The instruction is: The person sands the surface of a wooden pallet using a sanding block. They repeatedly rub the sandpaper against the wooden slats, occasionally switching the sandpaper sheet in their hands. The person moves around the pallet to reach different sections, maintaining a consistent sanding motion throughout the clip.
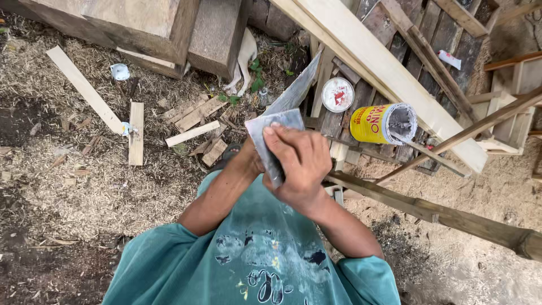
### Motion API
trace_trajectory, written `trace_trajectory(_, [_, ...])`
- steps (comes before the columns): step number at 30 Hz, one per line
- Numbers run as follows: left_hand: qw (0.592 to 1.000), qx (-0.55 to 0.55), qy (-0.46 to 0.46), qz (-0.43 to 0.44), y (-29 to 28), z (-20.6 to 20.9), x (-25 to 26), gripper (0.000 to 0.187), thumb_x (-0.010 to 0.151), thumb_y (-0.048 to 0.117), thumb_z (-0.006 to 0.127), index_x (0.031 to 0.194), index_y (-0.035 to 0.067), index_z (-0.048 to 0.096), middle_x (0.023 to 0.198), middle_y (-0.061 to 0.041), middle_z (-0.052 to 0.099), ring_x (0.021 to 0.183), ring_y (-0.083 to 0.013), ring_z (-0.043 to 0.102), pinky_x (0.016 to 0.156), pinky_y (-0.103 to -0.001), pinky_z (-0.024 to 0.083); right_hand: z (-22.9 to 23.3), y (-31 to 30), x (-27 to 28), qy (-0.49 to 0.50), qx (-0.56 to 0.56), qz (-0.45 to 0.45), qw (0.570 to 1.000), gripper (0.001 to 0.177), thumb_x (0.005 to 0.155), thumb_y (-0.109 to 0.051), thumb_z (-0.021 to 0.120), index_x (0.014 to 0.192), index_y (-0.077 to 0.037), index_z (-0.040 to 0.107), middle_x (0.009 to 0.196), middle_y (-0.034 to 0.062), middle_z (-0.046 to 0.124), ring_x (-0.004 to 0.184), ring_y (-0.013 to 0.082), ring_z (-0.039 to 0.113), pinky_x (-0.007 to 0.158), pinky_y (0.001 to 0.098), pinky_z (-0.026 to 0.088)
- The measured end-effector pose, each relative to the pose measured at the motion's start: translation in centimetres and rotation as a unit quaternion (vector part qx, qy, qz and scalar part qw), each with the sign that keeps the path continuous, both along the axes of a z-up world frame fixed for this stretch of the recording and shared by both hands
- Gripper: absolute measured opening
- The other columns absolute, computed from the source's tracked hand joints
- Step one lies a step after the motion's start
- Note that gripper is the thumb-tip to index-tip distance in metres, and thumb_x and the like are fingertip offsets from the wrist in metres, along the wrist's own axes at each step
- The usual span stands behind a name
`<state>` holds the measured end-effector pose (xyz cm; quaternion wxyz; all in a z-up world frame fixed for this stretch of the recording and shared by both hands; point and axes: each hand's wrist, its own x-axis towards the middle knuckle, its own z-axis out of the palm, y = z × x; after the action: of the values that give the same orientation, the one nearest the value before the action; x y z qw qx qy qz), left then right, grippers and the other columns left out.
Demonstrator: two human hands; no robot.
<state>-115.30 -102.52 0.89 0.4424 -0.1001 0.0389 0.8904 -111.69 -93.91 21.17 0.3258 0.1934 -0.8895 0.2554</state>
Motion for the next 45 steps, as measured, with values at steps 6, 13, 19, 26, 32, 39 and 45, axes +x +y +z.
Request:
trace_trajectory(6, [0.996,0.019,0.079,0.027,-2.6,4.7,-1.4,0.039,0.12,0.045,0.065,0.102,0.01,0.062,0.068,0.002,0.061,0.048,-0.0095,0.053,0.041,-0.026,0.042,0.1,2.3,-2.2,-0.057,-0.046,-0.039,0.997,0.043,0.081,0.004,0.058,0.122,-0.003,0.067,0.113,0.0142,0.069,0.105,0.0315,0.066,0.088,0.0407,0.054])
trace_trajectory(13, [0.91,-0.355,0.15,0.152,-6.7,10.2,-2.8,0.046,0.1,0.044,0.051,0.109,0.003,0.07,0.092,-0.007,0.073,0.073,-0.0103,0.072,0.068,-0.028,0.062,2.0,4.0,-0.2,-0.048,0.004,0.039,0.998,0.031,0.086,0.002,0.066,0.116,-0.002,0.068,0.11,0.0138,0.07,0.1,0.03,0.067,0.085,0.04,0.052])
trace_trajectory(19, [0.768,-0.502,0.306,0.255,-9.3,10.8,-2.0,0.047,0.116,0.041,0.049,0.094,0.003,0.064,0.082,0.005,0.058,0.074,-0.0022,0.048,0.065,-0.023,0.046,4.0,1.0,0.3,-0.041,0.189,0.107,0.975,0.031,0.089,-0.015,0.068,0.117,-0.005,0.073,0.11,0.0077,0.073,0.099,0.0248,0.07,0.081,0.0381,0.048])
trace_trajectory(26, [0.724,-0.545,0.376,0.196,-9.8,10.4,0.9,0.045,0.115,0.04,0.047,0.089,0.004,0.056,0.073,0.006,0.047,0.067,-0.0017,0.04,0.057,-0.023,0.037,4.1,2.8,-5.3,-0.064,0.094,0.087,0.99,0.025,0.093,-0.001,0.069,0.117,-0.007,0.071,0.111,0.0077,0.071,0.094,0.0261,0.068,0.081,0.0364,0.05])
trace_trajectory(32, [0.748,-0.51,0.386,0.18,-11.4,9.5,0.2,0.039,0.109,0.039,0.046,0.1,0.004,0.062,0.07,0.007,0.054,0.061,-0.002,0.049,0.052,-0.022,0.044,-0.2,7.0,-4.7,-0.206,-0.328,0.051,0.92,0.027,0.091,0.011,0.055,0.113,-0.001,0.063,0.096,0.0066,0.069,0.081,0.0143,0.063,0.071,0.0258,0.052])
trace_trajectory(39, [0.705,-0.492,0.454,0.234,-10.5,9.2,-0.6,0.024,0.11,0.016,0.059,0.126,-0.001,0.063,0.092,0.004,0.061,0.081,-0.0031,0.052,0.071,-0.02,0.046,-3.4,8.1,-5.8,-0.224,-0.583,0.078,0.777,0.043,0.093,-0.002,0.078,0.13,0.004,0.058,0.115,0.0108,0.071,0.104,0.018,0.069,0.097,0.0285,0.057])
trace_trajectory(45, [0.695,-0.515,0.446,0.231,-8.6,10.5,0.0,0.021,0.106,0.014,0.064,0.119,-0.001,0.059,0.092,-0.001,0.066,0.08,-0.006,0.057,0.07,-0.023,0.048,-3.1,7.0,-6.9,-0.181,-0.521,0.002,0.835,0.049,0.099,-0.026,0.078,0.134,0.001,0.057,0.114,0.0109,0.072,0.102,0.0167,0.068,0.092,0.0293,0.056])
